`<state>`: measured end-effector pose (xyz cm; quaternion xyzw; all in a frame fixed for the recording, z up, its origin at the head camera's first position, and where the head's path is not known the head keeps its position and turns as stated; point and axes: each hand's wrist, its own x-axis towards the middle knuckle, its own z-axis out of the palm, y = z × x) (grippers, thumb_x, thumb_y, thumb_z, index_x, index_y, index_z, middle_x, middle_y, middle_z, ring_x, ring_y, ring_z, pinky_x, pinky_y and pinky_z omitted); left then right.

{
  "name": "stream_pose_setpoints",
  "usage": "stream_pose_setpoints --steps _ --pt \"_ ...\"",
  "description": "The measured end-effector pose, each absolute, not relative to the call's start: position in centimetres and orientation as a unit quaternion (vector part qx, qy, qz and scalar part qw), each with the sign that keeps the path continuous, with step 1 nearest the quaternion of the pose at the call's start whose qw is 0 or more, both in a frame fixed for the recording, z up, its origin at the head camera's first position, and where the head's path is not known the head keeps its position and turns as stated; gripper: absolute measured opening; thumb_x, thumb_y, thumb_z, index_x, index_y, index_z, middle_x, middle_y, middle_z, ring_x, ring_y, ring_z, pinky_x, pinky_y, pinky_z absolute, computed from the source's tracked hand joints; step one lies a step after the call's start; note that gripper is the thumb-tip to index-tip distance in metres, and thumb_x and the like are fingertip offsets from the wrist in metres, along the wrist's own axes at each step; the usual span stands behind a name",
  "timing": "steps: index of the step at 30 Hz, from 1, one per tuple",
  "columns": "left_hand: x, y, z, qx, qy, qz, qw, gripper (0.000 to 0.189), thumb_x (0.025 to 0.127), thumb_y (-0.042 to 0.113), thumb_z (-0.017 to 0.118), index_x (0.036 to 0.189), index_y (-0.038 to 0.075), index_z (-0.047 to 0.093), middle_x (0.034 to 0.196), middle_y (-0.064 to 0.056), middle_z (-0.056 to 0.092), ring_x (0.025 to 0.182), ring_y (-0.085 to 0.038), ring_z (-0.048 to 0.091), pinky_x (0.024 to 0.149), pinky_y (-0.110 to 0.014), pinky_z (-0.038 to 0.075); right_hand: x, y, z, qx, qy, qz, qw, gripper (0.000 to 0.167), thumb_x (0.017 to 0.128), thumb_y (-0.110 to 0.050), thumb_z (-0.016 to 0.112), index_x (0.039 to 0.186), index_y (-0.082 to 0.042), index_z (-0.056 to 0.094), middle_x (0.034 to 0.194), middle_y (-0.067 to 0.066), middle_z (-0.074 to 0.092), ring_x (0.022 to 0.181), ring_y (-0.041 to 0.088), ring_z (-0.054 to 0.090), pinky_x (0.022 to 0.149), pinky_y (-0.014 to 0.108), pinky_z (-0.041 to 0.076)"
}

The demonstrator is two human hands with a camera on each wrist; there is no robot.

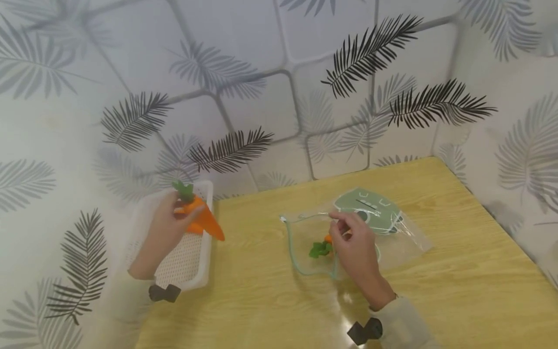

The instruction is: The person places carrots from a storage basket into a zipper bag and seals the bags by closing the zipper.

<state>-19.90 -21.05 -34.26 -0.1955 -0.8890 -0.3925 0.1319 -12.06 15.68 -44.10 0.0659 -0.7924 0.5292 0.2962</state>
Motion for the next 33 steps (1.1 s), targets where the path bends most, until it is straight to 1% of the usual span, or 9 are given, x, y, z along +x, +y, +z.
stream_pose_setpoints --steps 3,5,10,13,16,22,27,33 --pt "-19.2 -20.3 -34.4 -0.197 -0.887 -0.401 0.118 0.038 0.085 0.032 0.068 0.106 0.006 0.049 0.103 -0.007 0.051 0.093 -0.019 0.054 0.075 -0.033 0.053 -12.0 15.7 -44.1 0.064 -0.793 0.529 0.297 0.02 0.086 0.004 0.058 0.104 -0.001 0.065 0.078 -0.003 0.054 0.066 0.009 0.055 0.048 0.02 0.051" --pt "-18.1 -19.3 -33.7 -0.194 -0.886 -0.407 0.106 0.036 0.086 0.028 0.067 0.107 0.005 0.049 0.104 -0.008 0.05 0.094 -0.019 0.055 0.076 -0.032 0.052 -11.9 15.7 -44.1 0.061 -0.793 0.529 0.296 0.021 0.086 0.004 0.058 0.104 -0.001 0.065 0.077 -0.003 0.054 0.066 0.009 0.055 0.048 0.02 0.051" --pt "-17.5 -18.3 -34.0 -0.22 -0.871 -0.43 0.092 0.037 0.086 0.02 0.067 0.113 0.004 0.047 0.11 -0.009 0.051 0.1 -0.021 0.055 0.077 -0.031 0.052 -11.9 15.6 -44.2 0.06 -0.791 0.532 0.295 0.021 0.085 0.005 0.057 0.105 0.0 0.065 0.077 -0.003 0.054 0.064 0.009 0.056 0.047 0.02 0.05" --pt "-17.8 -18.1 -35.0 -0.243 -0.854 -0.451 0.085 0.041 0.087 0.023 0.067 0.119 0.009 0.047 0.113 -0.004 0.051 0.101 -0.018 0.053 0.078 -0.029 0.052 -11.9 15.6 -44.2 0.059 -0.794 0.527 0.296 0.021 0.086 0.003 0.057 0.105 0.0 0.065 0.077 -0.003 0.054 0.064 0.009 0.056 0.048 0.02 0.05" --pt "-17.2 -17.4 -34.9 -0.253 -0.837 -0.48 0.069 0.04 0.087 0.019 0.066 0.121 0.009 0.046 0.114 -0.004 0.052 0.102 -0.018 0.052 0.08 -0.029 0.052 -11.8 15.6 -44.1 0.055 -0.799 0.519 0.297 0.02 0.086 0.002 0.057 0.105 -0.001 0.065 0.077 -0.004 0.054 0.065 0.009 0.056 0.049 0.019 0.051" --pt "-15.7 -15.2 -34.4 -0.243 -0.806 -0.537 0.04 0.04 0.086 0.005 0.065 0.12 -0.002 0.044 0.117 -0.015 0.05 0.104 -0.024 0.051 0.085 -0.038 0.05 -11.7 15.7 -44.1 0.06 -0.795 0.523 0.3 0.02 0.086 0.003 0.057 0.104 -0.001 0.065 0.077 -0.003 0.054 0.064 0.009 0.055 0.048 0.02 0.051" --pt "-15.9 -14.3 -36.8 -0.221 -0.79 -0.571 0.026 0.043 0.086 0.009 0.066 0.121 -0.005 0.043 0.121 -0.015 0.047 0.106 -0.021 0.05 0.089 -0.033 0.048 -11.9 15.6 -44.2 0.074 -0.785 0.533 0.306 0.021 0.085 0.006 0.057 0.103 0.0 0.065 0.075 0.0 0.054 0.062 0.01 0.055 0.045 0.02 0.049" --pt "-15.7 -13.0 -38.7 -0.241 -0.764 -0.598 0.017 0.042 0.086 0.013 0.067 0.12 -0.002 0.045 0.12 -0.015 0.046 0.103 -0.024 0.051 0.086 -0.036 0.05 -12.0 15.6 -44.3 0.074 -0.789 0.531 0.3 0.019 0.087 0.002 0.057 0.104 -0.001 0.065 0.076 0.0 0.054 0.063 0.011 0.056 0.046 0.02 0.05"
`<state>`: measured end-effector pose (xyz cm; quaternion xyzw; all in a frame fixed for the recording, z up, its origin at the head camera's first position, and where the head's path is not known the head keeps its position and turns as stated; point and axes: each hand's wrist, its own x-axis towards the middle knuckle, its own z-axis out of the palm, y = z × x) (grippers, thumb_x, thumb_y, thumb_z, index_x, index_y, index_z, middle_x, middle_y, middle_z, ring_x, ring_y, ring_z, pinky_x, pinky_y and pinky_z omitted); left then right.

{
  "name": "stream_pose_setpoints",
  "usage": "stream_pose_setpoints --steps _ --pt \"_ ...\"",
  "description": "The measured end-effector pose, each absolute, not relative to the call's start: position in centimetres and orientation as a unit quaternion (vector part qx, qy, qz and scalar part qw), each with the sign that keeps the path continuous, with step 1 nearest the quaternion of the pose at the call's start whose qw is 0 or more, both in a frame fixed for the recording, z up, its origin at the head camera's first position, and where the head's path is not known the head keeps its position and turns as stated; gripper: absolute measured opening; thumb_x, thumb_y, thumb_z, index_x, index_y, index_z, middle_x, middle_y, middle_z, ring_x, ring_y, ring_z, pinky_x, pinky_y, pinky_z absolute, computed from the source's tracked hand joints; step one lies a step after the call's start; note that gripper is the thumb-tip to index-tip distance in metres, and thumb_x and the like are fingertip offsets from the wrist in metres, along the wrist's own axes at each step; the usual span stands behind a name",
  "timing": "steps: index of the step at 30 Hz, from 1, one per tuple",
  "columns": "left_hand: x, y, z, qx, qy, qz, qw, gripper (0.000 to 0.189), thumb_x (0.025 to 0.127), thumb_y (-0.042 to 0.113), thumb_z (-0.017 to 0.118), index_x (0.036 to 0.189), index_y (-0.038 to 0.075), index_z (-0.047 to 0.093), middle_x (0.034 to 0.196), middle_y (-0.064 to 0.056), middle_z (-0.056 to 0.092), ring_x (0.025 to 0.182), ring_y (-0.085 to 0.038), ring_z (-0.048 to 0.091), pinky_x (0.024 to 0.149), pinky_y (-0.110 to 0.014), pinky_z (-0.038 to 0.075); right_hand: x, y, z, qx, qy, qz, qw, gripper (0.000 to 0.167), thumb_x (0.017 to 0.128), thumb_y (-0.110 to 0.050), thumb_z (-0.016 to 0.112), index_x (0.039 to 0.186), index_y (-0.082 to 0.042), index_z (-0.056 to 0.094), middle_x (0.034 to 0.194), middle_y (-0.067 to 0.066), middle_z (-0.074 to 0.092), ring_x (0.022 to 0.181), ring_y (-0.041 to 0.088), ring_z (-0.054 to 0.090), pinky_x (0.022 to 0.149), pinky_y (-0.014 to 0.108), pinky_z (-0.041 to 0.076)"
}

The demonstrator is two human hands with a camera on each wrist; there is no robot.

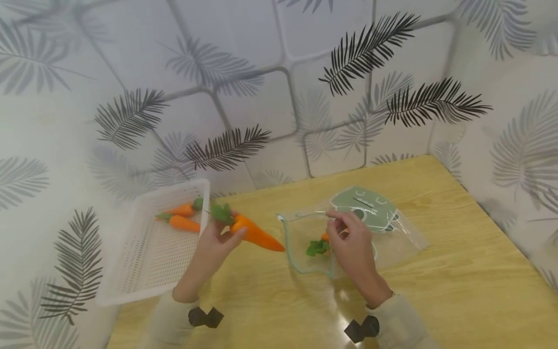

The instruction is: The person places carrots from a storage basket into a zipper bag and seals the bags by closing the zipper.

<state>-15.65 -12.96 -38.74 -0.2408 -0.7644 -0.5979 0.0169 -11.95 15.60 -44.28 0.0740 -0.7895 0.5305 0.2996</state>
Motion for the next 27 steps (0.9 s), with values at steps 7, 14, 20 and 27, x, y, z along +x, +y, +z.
stream_pose_setpoints --steps 7,14,20,27 --pt "-14.4 -10.9 -39.2 -0.232 -0.743 -0.627 -0.022 0.038 0.087 0.005 0.064 0.119 -0.003 0.044 0.117 -0.015 0.047 0.101 -0.023 0.051 0.089 -0.032 0.048 -11.8 15.4 -44.1 0.058 -0.798 0.523 0.294 0.019 0.087 0.0 0.057 0.104 -0.002 0.066 0.077 -0.003 0.054 0.063 0.01 0.056 0.047 0.019 0.049" --pt "-13.0 -9.5 -39.2 -0.25 -0.749 -0.612 -0.045 0.037 0.087 0.001 0.063 0.117 -0.007 0.043 0.118 -0.019 0.045 0.103 -0.022 0.049 0.092 -0.036 0.046 -11.9 15.3 -44.2 0.061 -0.794 0.527 0.296 0.019 0.086 0.003 0.057 0.103 -0.002 0.066 0.077 -0.001 0.053 0.062 0.011 0.056 0.045 0.02 0.049" --pt "-13.4 -8.9 -41.8 -0.274 -0.757 -0.592 -0.049 0.039 0.085 0.002 0.066 0.116 -0.003 0.043 0.12 -0.02 0.043 0.105 -0.023 0.051 0.09 -0.033 0.047 -11.8 15.3 -44.1 0.06 -0.794 0.531 0.292 0.019 0.087 0.001 0.057 0.104 -0.002 0.066 0.077 -0.003 0.053 0.063 0.011 0.056 0.046 0.02 0.049" --pt "-13.8 -8.9 -44.0 -0.318 -0.79 -0.523 -0.033 0.038 0.085 0.011 0.068 0.117 0.002 0.048 0.115 -0.007 0.044 0.1 -0.017 0.052 0.083 -0.027 0.05 -11.7 15.3 -44.1 0.059 -0.794 0.529 0.293 0.019 0.087 0.0 0.057 0.104 -0.001 0.066 0.077 -0.003 0.054 0.064 0.011 0.056 0.047 0.019 0.049"
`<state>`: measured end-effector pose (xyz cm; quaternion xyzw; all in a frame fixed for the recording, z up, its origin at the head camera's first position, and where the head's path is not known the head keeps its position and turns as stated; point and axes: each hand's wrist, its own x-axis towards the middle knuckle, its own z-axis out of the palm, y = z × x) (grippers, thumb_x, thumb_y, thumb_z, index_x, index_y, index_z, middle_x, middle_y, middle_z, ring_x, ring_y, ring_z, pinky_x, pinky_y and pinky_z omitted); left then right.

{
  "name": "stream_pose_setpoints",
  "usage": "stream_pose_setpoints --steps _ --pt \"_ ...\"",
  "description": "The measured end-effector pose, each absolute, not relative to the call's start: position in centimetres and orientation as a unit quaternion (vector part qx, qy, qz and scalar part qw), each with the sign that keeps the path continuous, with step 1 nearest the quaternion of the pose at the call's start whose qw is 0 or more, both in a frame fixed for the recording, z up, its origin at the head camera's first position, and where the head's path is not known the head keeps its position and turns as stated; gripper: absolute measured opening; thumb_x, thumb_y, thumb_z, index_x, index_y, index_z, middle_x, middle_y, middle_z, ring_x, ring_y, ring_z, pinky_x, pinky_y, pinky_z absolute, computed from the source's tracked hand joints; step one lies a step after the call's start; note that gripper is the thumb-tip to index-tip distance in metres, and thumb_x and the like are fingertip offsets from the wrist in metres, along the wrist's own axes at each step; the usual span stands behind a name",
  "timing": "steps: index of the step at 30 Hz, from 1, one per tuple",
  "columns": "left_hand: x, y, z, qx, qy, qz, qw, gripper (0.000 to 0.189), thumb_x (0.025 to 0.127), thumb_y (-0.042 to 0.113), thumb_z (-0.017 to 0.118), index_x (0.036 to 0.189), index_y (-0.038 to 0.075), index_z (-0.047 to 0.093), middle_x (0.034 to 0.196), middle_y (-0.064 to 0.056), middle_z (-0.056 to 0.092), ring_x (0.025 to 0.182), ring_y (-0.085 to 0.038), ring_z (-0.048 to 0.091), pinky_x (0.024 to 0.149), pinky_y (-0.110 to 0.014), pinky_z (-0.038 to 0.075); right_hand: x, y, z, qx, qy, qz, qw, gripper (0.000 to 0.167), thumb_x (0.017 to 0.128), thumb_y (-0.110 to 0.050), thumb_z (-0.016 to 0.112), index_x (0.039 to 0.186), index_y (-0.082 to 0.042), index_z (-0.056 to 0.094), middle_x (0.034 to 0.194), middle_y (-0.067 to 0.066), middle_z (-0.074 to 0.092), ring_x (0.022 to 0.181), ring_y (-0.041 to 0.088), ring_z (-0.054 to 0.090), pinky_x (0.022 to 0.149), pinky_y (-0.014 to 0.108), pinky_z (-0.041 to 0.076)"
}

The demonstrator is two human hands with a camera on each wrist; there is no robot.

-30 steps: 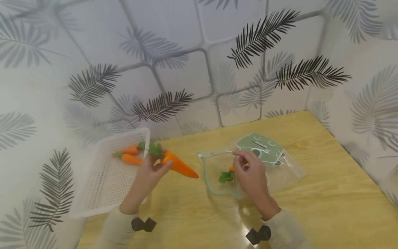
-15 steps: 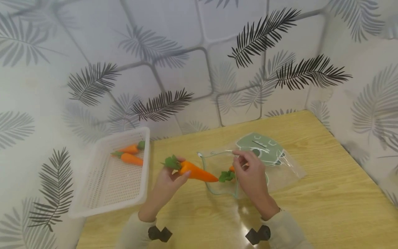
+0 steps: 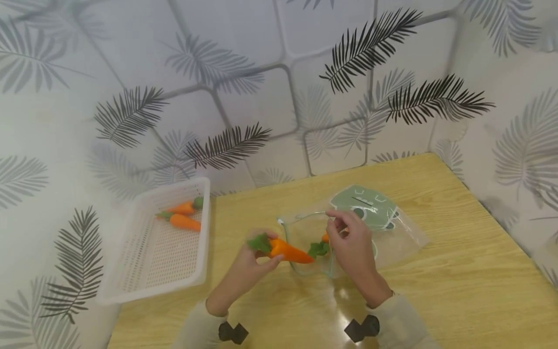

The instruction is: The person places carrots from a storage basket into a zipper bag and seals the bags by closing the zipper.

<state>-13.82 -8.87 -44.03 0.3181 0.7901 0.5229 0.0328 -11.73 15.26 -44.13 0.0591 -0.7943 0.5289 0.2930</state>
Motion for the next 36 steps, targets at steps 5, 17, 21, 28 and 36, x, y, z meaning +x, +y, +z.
stream_pose_setpoints --steps 5,17,21,28,36 --pt "-13.5 -8.8 -44.3 0.345 0.796 0.494 0.053 0.042 0.084 0.006 0.067 0.122 0.003 0.048 0.119 -0.006 0.044 0.097 -0.015 0.054 0.085 -0.027 0.049 -11.8 15.3 -44.1 0.053 -0.796 0.525 0.296 0.018 0.087 0.0 0.058 0.102 -0.003 0.067 0.077 -0.002 0.056 0.061 0.011 0.055 0.048 0.018 0.049" --pt "-13.3 -8.4 -44.9 0.381 0.794 0.472 0.051 0.041 0.083 0.004 0.068 0.121 0.009 0.051 0.119 -0.006 0.047 0.102 -0.015 0.052 0.088 -0.025 0.047 -11.8 15.4 -44.0 0.046 -0.8 0.523 0.289 0.019 0.087 -0.001 0.057 0.103 -0.006 0.067 0.079 -0.003 0.056 0.061 0.01 0.055 0.048 0.019 0.05" --pt "-13.3 -8.3 -45.4 0.394 0.785 0.477 0.043 0.044 0.082 0.003 0.069 0.121 0.009 0.051 0.119 -0.006 0.048 0.104 -0.021 0.052 0.089 -0.026 0.047 -11.8 15.4 -44.1 0.048 -0.8 0.522 0.29 0.019 0.087 -0.001 0.057 0.103 -0.006 0.067 0.08 -0.002 0.057 0.063 0.009 0.055 0.049 0.019 0.05" --pt "-13.5 -8.4 -45.4 0.391 0.798 0.459 0.012 0.046 0.08 0.0 0.07 0.122 0.009 0.052 0.12 -0.004 0.051 0.109 -0.018 0.051 0.094 -0.029 0.044 -11.9 15.4 -44.1 0.051 -0.797 0.522 0.3 0.017 0.088 -0.003 0.059 0.103 -0.007 0.067 0.078 -0.002 0.057 0.06 0.009 0.055 0.045 0.018 0.048" --pt "-13.8 -8.2 -45.3 0.379 0.806 0.454 0.002 0.046 0.078 0.0 0.071 0.12 0.01 0.053 0.117 -0.001 0.053 0.109 -0.015 0.05 0.095 -0.029 0.042 -11.9 15.4 -43.8 0.054 -0.793 0.525 0.303 0.017 0.088 -0.002 0.06 0.103 -0.005 0.067 0.078 -0.002 0.057 0.057 0.009 0.054 0.044 0.018 0.047"
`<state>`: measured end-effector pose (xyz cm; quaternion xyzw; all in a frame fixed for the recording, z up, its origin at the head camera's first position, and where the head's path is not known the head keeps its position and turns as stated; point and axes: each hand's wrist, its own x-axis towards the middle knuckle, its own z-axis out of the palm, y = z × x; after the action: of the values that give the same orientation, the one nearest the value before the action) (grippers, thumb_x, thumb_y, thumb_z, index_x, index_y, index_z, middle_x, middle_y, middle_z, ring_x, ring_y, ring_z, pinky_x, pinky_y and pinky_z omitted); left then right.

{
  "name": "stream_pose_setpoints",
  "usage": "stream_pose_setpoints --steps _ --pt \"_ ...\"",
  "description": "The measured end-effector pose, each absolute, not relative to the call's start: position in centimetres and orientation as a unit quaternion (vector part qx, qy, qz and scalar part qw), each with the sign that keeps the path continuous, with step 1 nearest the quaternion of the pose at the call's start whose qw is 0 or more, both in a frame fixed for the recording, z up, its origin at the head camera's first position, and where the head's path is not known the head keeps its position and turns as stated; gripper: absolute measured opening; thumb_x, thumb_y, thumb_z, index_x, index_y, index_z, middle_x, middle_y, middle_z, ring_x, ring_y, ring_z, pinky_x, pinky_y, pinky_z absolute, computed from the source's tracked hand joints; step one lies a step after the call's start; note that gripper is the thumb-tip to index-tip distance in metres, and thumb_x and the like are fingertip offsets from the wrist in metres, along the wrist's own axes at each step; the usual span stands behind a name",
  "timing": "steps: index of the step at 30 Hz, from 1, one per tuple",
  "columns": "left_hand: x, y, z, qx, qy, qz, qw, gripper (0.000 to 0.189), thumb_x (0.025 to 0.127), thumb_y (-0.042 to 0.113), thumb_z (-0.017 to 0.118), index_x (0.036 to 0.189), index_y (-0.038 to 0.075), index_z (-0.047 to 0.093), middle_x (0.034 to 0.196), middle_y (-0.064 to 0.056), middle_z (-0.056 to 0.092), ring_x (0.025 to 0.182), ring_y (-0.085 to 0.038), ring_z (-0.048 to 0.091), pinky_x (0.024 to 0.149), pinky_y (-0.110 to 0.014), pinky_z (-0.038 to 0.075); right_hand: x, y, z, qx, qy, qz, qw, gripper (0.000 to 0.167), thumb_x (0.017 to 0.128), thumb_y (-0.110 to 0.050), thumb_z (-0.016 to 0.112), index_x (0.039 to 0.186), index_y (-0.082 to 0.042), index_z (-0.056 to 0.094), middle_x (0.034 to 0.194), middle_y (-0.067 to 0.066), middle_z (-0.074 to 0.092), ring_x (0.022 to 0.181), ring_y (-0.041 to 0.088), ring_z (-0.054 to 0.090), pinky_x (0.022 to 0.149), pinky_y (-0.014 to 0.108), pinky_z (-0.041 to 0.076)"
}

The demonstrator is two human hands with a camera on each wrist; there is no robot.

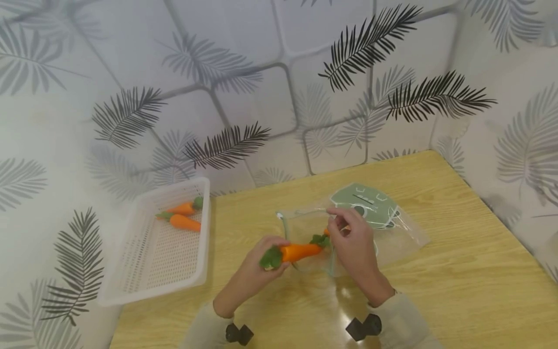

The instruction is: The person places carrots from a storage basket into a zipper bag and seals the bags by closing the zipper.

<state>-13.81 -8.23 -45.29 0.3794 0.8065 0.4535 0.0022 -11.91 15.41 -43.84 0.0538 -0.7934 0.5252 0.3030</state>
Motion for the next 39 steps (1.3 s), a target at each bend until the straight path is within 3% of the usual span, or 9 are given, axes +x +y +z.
stream_pose_setpoints --steps 13,25,29,34,39 --pt "-14.8 -7.5 -44.2 0.385 0.819 0.424 -0.047 0.046 0.08 0.002 0.07 0.122 0.011 0.052 0.121 -0.002 0.051 0.11 -0.015 0.048 0.096 -0.029 0.042 -11.9 16.0 -42.2 0.071 -0.779 0.54 0.313 0.018 0.088 0.001 0.057 0.104 -0.002 0.065 0.073 0.001 0.059 0.054 0.008 0.055 0.043 0.02 0.048" --pt "-16.2 -6.9 -40.8 0.423 0.798 0.406 -0.139 0.046 0.083 0.006 0.069 0.124 0.009 0.049 0.123 -0.006 0.05 0.112 -0.02 0.047 0.097 -0.033 0.041 -10.6 15.8 -38.1 0.045 -0.766 0.575 0.284 0.016 0.089 0.003 0.055 0.102 0.006 0.064 0.08 0.012 0.061 0.06 0.013 0.059 0.057 0.019 0.053" --pt "-16.4 -6.7 -40.4 0.422 0.804 0.396 -0.139 0.049 0.081 0.004 0.071 0.125 0.01 0.05 0.126 -0.004 0.049 0.114 -0.02 0.045 0.098 -0.033 0.04 -10.1 15.5 -36.6 0.027 -0.768 0.583 0.266 0.016 0.089 0.003 0.055 0.102 0.006 0.064 0.081 0.008 0.062 0.057 0.014 0.058 0.054 0.021 0.052" --pt "-16.5 -6.5 -39.9 0.423 0.807 0.384 -0.148 0.05 0.08 0.003 0.072 0.124 0.01 0.05 0.125 -0.004 0.05 0.115 -0.019 0.044 0.099 -0.031 0.039 -10.2 15.9 -36.4 0.019 -0.77 0.587 0.248 0.016 0.091 -0.003 0.057 0.104 0.002 0.065 0.074 0.0 0.062 0.056 0.014 0.057 0.04 0.02 0.042" --pt "-16.8 -6.2 -39.6 0.42 0.807 0.387 -0.149 0.054 0.078 0.0 0.072 0.125 0.009 0.048 0.123 -0.004 0.05 0.112 -0.018 0.045 0.097 -0.03 0.04 -10.4 16.2 -36.4 0.021 -0.773 0.584 0.249 0.015 0.091 -0.005 0.056 0.103 0.0 0.065 0.069 0.006 0.062 0.056 0.015 0.057 0.038 0.021 0.039"
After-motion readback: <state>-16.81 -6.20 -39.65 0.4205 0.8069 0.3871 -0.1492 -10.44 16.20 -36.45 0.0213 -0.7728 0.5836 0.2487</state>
